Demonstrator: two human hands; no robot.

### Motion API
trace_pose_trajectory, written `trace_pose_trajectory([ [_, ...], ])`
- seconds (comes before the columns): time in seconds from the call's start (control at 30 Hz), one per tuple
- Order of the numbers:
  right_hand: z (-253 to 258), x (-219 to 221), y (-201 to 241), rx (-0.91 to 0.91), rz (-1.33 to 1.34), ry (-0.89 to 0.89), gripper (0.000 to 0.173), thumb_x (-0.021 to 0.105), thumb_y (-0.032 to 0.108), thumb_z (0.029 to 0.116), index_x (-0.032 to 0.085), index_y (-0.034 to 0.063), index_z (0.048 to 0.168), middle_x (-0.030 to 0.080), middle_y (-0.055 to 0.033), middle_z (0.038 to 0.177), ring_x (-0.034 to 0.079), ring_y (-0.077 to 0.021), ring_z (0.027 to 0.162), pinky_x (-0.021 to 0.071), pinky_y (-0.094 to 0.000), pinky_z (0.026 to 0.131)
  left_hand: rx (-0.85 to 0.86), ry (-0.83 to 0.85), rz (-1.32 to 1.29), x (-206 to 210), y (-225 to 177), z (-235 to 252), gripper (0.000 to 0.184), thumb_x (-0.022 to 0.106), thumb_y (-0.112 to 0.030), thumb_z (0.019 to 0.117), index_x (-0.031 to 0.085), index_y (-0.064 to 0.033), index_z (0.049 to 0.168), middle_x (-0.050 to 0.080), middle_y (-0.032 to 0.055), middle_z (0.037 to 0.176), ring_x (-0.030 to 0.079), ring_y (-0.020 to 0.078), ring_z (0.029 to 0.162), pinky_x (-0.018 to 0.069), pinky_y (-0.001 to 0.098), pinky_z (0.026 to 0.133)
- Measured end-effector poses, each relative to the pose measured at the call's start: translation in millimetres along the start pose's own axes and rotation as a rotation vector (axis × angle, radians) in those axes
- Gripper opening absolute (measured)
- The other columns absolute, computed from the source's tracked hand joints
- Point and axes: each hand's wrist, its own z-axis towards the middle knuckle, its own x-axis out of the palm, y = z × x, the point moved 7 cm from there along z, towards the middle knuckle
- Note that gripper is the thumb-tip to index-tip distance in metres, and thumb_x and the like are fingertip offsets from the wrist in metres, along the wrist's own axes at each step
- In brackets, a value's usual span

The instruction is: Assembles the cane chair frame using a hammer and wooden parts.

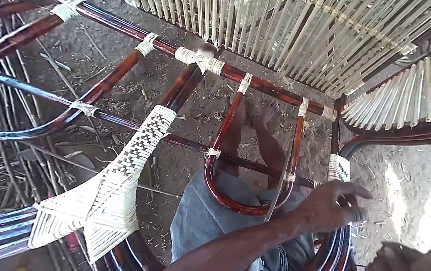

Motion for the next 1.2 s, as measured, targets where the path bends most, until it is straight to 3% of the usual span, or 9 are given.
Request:
trace_pose_trajectory([
  [0.07, 26.5, 32.7, 44.6, -0.073, 0.006, 0.122, 0.01, 0.063, 0.009, 0.0998, 0.068, 0.015, 0.106, 0.073, 0.0061, 0.08, 0.069, -0.0117, 0.061, 0.0626, -0.0335, 0.056, 0.026, 0.089, -0.187, 16.5, -4.7, -5.1, 0.029, 0.066, -0.005, 0.0979, 0.068, -0.0009, 0.127, 0.066, 0.0108, 0.104, 0.064, 0.0134, 0.087, 0.0565, 0.0294, 0.081],
  [0.2, 62.4, 67.3, 78.1, -0.099, -0.103, 0.186, 0.007, 0.07, 0.02, 0.0954, 0.068, 0.0137, 0.095, 0.071, 0.0031, 0.07, 0.067, -0.0127, 0.055, 0.0603, -0.0319, 0.051, 0.158, -0.101, -0.392, -2.9, -9.4, -8.5, 0.02, 0.067, 0.003, 0.0953, 0.073, 0.0035, 0.114, 0.068, 0.0108, 0.108, 0.066, 0.013, 0.093, 0.0577, 0.0283, 0.086],
  [0.33, 87.5, 85.8, 76.2, -0.109, -0.101, 0.205, 0.014, 0.073, 0.025, 0.0924, 0.07, 0.012, 0.092, 0.068, -0.0015, 0.064, 0.065, -0.0156, 0.048, 0.0599, -0.0327, 0.047, 0.196, -0.262, -0.456, -26.7, 0.0, -5.8, 0.013, 0.067, -0.001, 0.096, 0.075, 0.0025, 0.106, 0.068, 0.0087, 0.104, 0.065, 0.0136, 0.093, 0.0571, 0.0288, 0.083],
  [0.47, 99.9, 94.8, 60.9, 0.003, -0.129, 0.26, 0.013, 0.071, 0.025, 0.0904, 0.072, 0.0123, 0.095, 0.058, -0.0005, 0.056, 0.055, -0.0129, 0.04, 0.0539, -0.0304, 0.04, 0.128, -0.353, -0.379, -56.3, 9.7, -0.4, 0.012, 0.061, -0.009, 0.1018, 0.069, -0.0025, 0.108, 0.066, 0.0048, 0.094, 0.061, 0.0096, 0.078, 0.0544, 0.0261, 0.072],
  [0.63, 100.7, 107.7, 32.4, 0.184, -0.141, 0.258, 0.009, 0.066, 0.015, 0.0887, 0.066, 0.0058, 0.088, 0.058, -0.0059, 0.057, 0.055, -0.0166, 0.041, 0.0533, -0.0328, 0.041, -0.073, -0.451, -0.706, -23.9, 50.3, -1.7, 0.009, 0.061, -0.005, 0.1007, 0.069, -0.0022, 0.104, 0.066, 0.0053, 0.087, 0.062, 0.0114, 0.076, 0.0542, 0.0281, 0.073],
  [0.8, 88.7, 91.3, 31.6, 0.174, -0.101, 0.176, 0.011, 0.065, 0.014, 0.0903, 0.07, 0.0051, 0.093, 0.058, -0.0044, 0.057, 0.056, -0.0149, 0.042, 0.054, -0.0314, 0.043, -0.266, -0.351, -1.114, -32.5, 67.8, -9.6, 0.043, 0.029, -0.033, 0.1134, 0.063, -0.006, 0.115, 0.065, 0.0043, 0.093, 0.065, 0.0146, 0.08, 0.0567, 0.033, 0.078],
  [1.03, 90.4, 101.0, 67.2, -0.03, -0.211, 0.128, 0.026, 0.074, 0.009, 0.0846, 0.073, 0.009, 0.111, 0.074, -0.0074, 0.082, 0.068, -0.0216, 0.056, 0.0605, -0.0345, 0.049, -0.234, -0.216, -1.077, -36.9, 42.1, -5.0, 0.086, 0.005, -0.063, 0.106, 0.06, -0.0039, 0.135, 0.068, 0.0144, 0.128, 0.069, 0.0209, 0.11, 0.0551, 0.0364, 0.096],
  [1.13, 102.0, 119.6, 70.5, -0.17, -0.459, 0.126, 0.022, 0.08, 0.011, 0.0835, 0.074, 0.0155, 0.104, 0.075, 0.0025, 0.095, 0.069, -0.015, 0.06, 0.0626, -0.0368, 0.053, -0.188, -0.189, -0.974, -32.4, 32.9, -4.1, 0.083, 0.005, -0.063, 0.1053, 0.064, -0.0092, 0.127, 0.071, 0.0064, 0.113, 0.067, 0.014, 0.101, 0.0547, 0.0318, 0.089],
  [1.2, 106.1, 130.5, 73.9, -0.315, -0.625, 0.12, 0.016, 0.079, 0.014, 0.0847, 0.074, 0.013, 0.1, 0.072, 0.0005, 0.101, 0.068, -0.0129, 0.063, 0.0627, -0.0385, 0.056, -0.186, -0.227, -0.879, -33.8, 28.8, -4.8, 0.073, 0.011, -0.061, 0.1071, 0.062, -0.0113, 0.122, 0.067, 0.0031, 0.105, 0.065, 0.0117, 0.095, 0.0544, 0.0305, 0.088],
])
